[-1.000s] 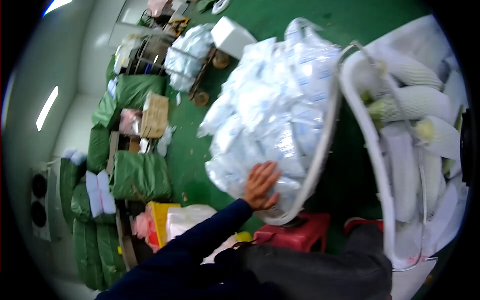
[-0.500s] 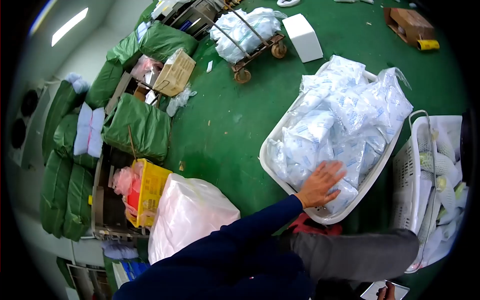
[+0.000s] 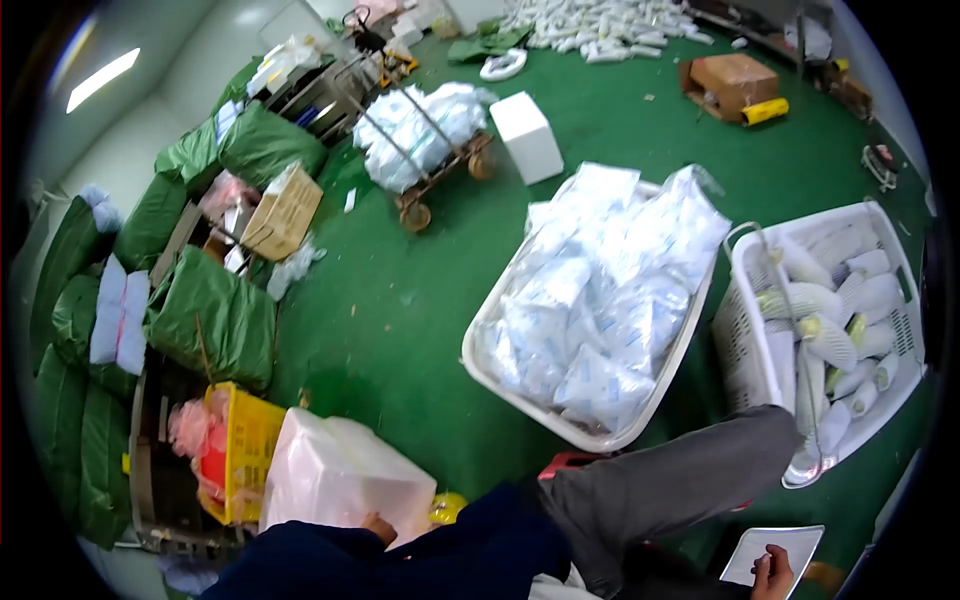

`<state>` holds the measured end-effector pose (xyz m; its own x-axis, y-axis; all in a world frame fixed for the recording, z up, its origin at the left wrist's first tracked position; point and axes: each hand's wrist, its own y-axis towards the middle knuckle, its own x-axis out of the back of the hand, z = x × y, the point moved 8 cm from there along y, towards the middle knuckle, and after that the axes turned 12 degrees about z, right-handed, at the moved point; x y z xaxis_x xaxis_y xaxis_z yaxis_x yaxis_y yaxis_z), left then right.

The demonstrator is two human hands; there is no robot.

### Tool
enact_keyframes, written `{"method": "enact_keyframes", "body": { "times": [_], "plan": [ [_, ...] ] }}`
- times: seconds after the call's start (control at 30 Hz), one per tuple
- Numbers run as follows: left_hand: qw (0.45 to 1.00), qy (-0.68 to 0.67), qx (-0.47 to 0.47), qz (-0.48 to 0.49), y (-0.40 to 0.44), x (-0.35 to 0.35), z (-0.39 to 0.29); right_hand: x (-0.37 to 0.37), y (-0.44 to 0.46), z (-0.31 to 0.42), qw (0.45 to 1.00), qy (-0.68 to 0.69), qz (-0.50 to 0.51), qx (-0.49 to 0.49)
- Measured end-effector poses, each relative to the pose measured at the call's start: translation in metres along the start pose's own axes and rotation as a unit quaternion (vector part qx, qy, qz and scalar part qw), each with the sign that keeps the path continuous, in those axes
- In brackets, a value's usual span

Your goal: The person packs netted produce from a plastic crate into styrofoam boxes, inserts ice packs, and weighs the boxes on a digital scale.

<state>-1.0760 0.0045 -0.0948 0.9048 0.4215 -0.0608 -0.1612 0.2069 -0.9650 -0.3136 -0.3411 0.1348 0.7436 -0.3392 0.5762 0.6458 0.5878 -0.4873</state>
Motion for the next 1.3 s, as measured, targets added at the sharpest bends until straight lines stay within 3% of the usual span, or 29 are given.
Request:
{"method": "enact_keyframes", "body": {
  "times": [0.03, 0.07, 0.1, 0.13, 0.17, 0.2, 0.27, 0.3, 0.33, 0.37, 0.43, 0.5, 0.57, 0.63, 0.67, 0.73, 0.8, 0.87, 0.93, 0.97, 1.03, 1.1, 1.17, 1.3],
  "plan": [
    [0.997, -0.067, 0.019, -0.029, 0.001, 0.011, 0.022, 0.001, -0.001, -0.005, 1.000, 0.004, -0.004, 0.016],
    [0.965, -0.160, 0.129, -0.160, 0.004, 0.034, 0.069, -0.001, 0.000, -0.019, 1.000, 0.016, 0.000, -0.001],
    [0.929, -0.263, 0.131, -0.226, -0.017, 0.073, 0.108, -0.001, 0.000, -0.021, 1.000, -0.015, 0.008, -0.009],
    [0.922, -0.263, 0.172, -0.226, -0.044, 0.130, 0.145, -0.001, 0.001, -0.019, 0.999, -0.031, 0.009, -0.003],
    [0.808, -0.346, 0.334, -0.341, -0.028, 0.161, 0.216, -0.001, 0.001, -0.018, 0.999, -0.047, 0.010, 0.001],
    [0.806, -0.346, 0.295, -0.379, -0.100, 0.242, 0.247, 0.000, 0.000, -0.014, 0.999, -0.047, 0.004, 0.012],
    [0.736, -0.333, 0.309, -0.502, -0.122, 0.313, 0.313, 0.002, -0.003, -0.007, 0.998, -0.048, -0.006, 0.026],
    [0.636, -0.393, 0.375, -0.548, -0.158, 0.329, 0.340, 0.002, -0.004, -0.007, 0.998, -0.038, -0.011, 0.039],
    [0.597, -0.435, 0.298, -0.604, -0.191, 0.345, 0.376, 0.003, -0.008, -0.008, 0.999, -0.035, -0.011, 0.035],
    [0.518, -0.392, 0.261, -0.714, -0.245, 0.364, 0.398, 0.001, -0.009, -0.008, 0.999, -0.032, -0.007, 0.033],
    [0.430, -0.341, 0.144, -0.823, -0.346, 0.406, 0.407, -0.001, -0.011, -0.011, 0.998, -0.047, 0.009, 0.032],
    [0.461, -0.397, 0.021, -0.793, -0.385, 0.452, 0.428, -0.004, -0.014, -0.007, 0.999, -0.042, 0.012, 0.032],
    [0.461, -0.558, -0.106, -0.682, -0.386, 0.486, 0.413, -0.001, -0.023, -0.001, 1.000, -0.016, -0.008, 0.023],
    [0.453, -0.503, -0.040, -0.735, -0.392, 0.500, 0.368, 0.002, -0.030, 0.001, 0.998, 0.017, -0.034, 0.048],
    [0.444, -0.352, 0.038, -0.823, -0.385, 0.500, 0.349, 0.003, -0.034, -0.001, 0.998, 0.029, -0.042, 0.044],
    [0.430, -0.262, -0.021, -0.864, -0.375, 0.483, 0.282, 0.001, -0.039, -0.008, 0.997, 0.041, -0.050, 0.036],
    [0.482, -0.197, 0.079, -0.850, -0.344, 0.446, 0.210, -0.001, -0.041, -0.015, 0.998, 0.031, -0.040, 0.035],
    [0.514, -0.266, 0.072, -0.813, -0.260, 0.397, 0.168, -0.003, -0.042, -0.020, 0.998, 0.036, -0.039, 0.033],
    [0.661, -0.363, 0.117, -0.647, -0.137, 0.342, 0.137, -0.003, -0.039, -0.023, 0.998, 0.035, -0.037, 0.029],
    [0.669, -0.421, 0.078, -0.608, -0.082, 0.307, 0.127, -0.004, -0.035, -0.023, 0.998, 0.039, -0.034, 0.033],
    [0.665, -0.611, 0.070, -0.424, 0.041, 0.230, 0.124, -0.004, -0.029, -0.022, 0.998, 0.042, -0.033, 0.035],
    [0.664, -0.609, 0.177, -0.396, 0.045, 0.193, 0.136, -0.005, -0.023, -0.012, 0.999, 0.013, -0.015, 0.031],
    [0.552, -0.634, 0.202, -0.502, -0.014, 0.185, 0.170, -0.005, -0.014, -0.009, 1.000, 0.001, -0.002, 0.026],
    [0.568, -0.512, 0.318, -0.561, -0.100, 0.205, 0.254, -0.007, -0.003, -0.017, 1.000, -0.019, 0.002, 0.018]
  ]
}}
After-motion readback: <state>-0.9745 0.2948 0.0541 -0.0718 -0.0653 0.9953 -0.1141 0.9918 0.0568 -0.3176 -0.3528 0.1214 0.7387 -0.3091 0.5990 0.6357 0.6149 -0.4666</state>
